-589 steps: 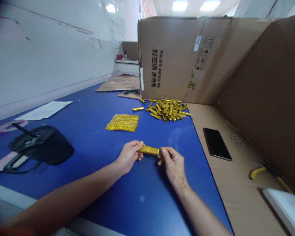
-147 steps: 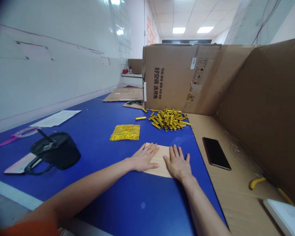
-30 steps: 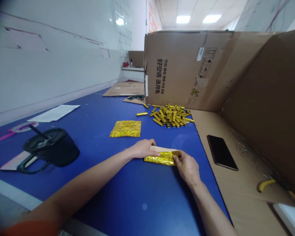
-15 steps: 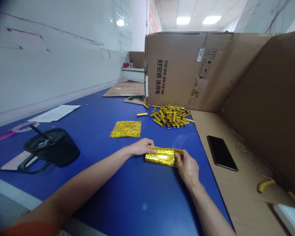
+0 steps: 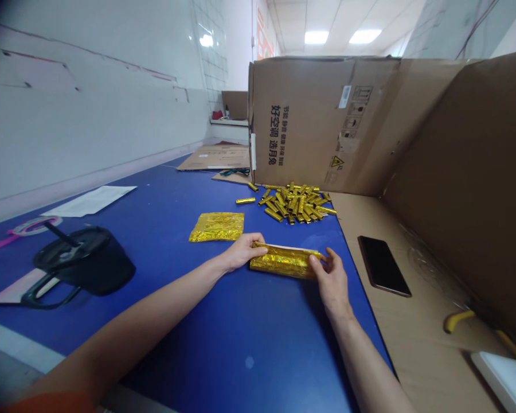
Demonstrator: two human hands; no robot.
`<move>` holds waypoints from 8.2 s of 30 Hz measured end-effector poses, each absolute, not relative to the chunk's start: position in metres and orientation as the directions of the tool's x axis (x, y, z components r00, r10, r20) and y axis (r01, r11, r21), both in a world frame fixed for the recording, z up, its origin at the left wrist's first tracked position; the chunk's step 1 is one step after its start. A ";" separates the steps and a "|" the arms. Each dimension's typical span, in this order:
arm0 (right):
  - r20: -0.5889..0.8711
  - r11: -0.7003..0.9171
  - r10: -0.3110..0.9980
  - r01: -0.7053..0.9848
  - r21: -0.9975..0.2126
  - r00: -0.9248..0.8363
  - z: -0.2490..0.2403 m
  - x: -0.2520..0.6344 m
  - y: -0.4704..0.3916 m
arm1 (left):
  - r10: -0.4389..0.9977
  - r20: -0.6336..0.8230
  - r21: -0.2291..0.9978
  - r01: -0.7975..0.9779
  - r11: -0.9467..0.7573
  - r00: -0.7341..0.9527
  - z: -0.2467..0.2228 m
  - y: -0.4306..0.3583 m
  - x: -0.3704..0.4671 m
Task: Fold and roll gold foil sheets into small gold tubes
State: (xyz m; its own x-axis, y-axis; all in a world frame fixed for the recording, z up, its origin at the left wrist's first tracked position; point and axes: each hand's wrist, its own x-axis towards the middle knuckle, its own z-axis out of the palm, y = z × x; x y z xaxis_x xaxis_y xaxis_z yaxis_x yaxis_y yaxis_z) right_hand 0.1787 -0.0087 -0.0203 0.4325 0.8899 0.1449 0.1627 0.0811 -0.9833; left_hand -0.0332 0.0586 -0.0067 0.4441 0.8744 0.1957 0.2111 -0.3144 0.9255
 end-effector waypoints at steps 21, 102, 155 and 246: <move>0.261 0.132 0.829 0.280 -0.951 0.495 -0.028 0.172 -0.015 | 0.963 0.235 0.906 0.330 -0.266 0.133 -0.018 0.028 -0.006; 0.033 0.421 0.906 0.907 -0.005 -0.421 0.015 0.129 -0.050 | 0.714 0.082 0.387 0.638 -0.666 0.696 -0.023 0.055 -0.012; 0.100 0.517 0.852 0.797 -0.311 -0.514 0.011 0.145 -0.047 | 0.868 -0.144 0.438 0.817 -0.375 0.475 0.007 0.080 -0.063; 0.064 -0.021 0.998 1.000 0.011 0.020 -0.009 0.153 -0.030 | 0.837 0.081 0.081 0.833 -0.547 0.542 -0.018 0.009 -0.007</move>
